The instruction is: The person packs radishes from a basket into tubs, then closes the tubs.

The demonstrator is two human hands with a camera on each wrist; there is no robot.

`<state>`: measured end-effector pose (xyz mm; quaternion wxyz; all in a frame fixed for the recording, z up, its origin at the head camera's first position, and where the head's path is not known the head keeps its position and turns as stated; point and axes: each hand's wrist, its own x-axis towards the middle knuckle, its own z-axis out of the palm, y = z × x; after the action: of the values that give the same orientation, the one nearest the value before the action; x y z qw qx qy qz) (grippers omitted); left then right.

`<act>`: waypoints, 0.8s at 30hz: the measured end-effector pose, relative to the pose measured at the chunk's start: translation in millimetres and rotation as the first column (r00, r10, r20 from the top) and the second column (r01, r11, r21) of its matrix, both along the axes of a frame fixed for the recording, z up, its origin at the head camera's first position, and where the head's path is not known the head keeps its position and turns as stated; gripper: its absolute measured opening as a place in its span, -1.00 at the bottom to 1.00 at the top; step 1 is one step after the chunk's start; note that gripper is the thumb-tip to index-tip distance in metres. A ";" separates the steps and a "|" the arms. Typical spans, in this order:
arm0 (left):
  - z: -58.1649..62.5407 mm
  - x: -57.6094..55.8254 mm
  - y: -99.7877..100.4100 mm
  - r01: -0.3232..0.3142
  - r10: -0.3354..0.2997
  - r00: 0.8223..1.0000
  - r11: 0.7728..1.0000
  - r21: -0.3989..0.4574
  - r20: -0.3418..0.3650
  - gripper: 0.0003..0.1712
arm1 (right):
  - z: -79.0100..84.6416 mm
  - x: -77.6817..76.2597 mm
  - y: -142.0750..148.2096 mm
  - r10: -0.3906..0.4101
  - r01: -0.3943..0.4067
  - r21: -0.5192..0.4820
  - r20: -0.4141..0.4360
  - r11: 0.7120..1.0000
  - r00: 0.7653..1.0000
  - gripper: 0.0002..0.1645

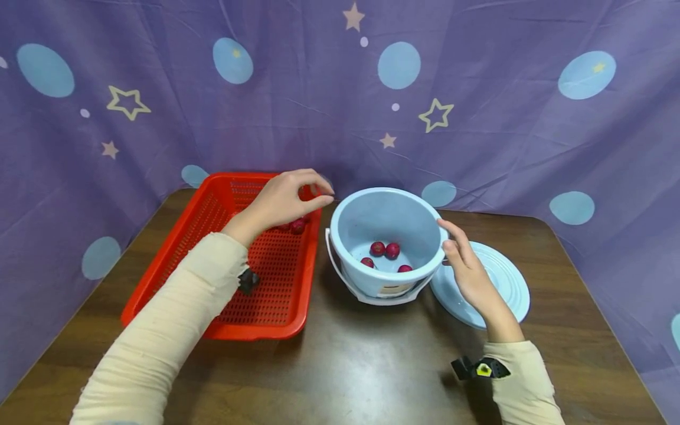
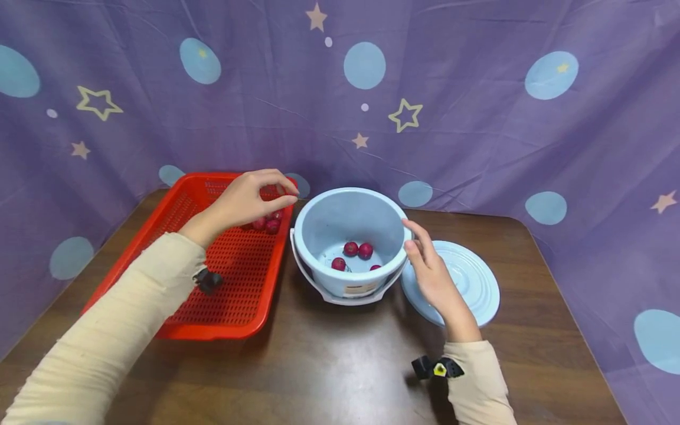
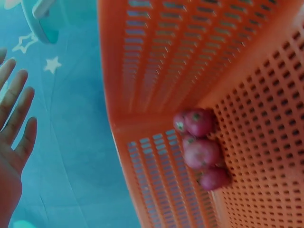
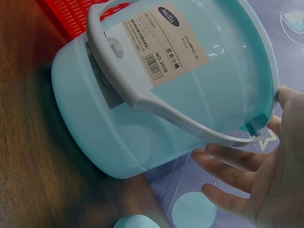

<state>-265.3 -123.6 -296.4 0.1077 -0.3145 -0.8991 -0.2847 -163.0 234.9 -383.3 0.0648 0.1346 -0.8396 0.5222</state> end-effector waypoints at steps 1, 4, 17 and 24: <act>-0.8 -1.3 -3.0 -0.009 0.009 1.000 1.000 0.007 0.004 -0.84 | 0.2 0.0 0.4 -0.004 0.004 0.002 -0.002 1.000 1.000 -0.44; -5.7 -5.2 -13.6 -0.043 0.042 0.999 0.999 0.018 0.033 -0.82 | 0.7 -0.2 0.9 -0.004 0.004 0.001 -0.002 1.000 1.000 -0.44; -39.4 -24.2 -54.4 -0.156 0.147 0.977 0.986 0.050 0.156 -0.74 | 3.1 -0.8 0.6 0.003 -0.003 0.005 0.013 1.000 1.000 -0.43; -50.8 -33.0 -70.1 -0.153 0.135 0.935 0.988 0.028 0.329 -0.57 | 1.8 1.0 -0.1 0.004 -0.004 0.000 0.024 1.000 1.000 -0.43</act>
<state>-298.3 -193.8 -347.2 -0.0135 -0.1934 -0.9172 -0.3479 -162.0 234.8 -381.4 0.0538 0.1303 -0.8400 0.5240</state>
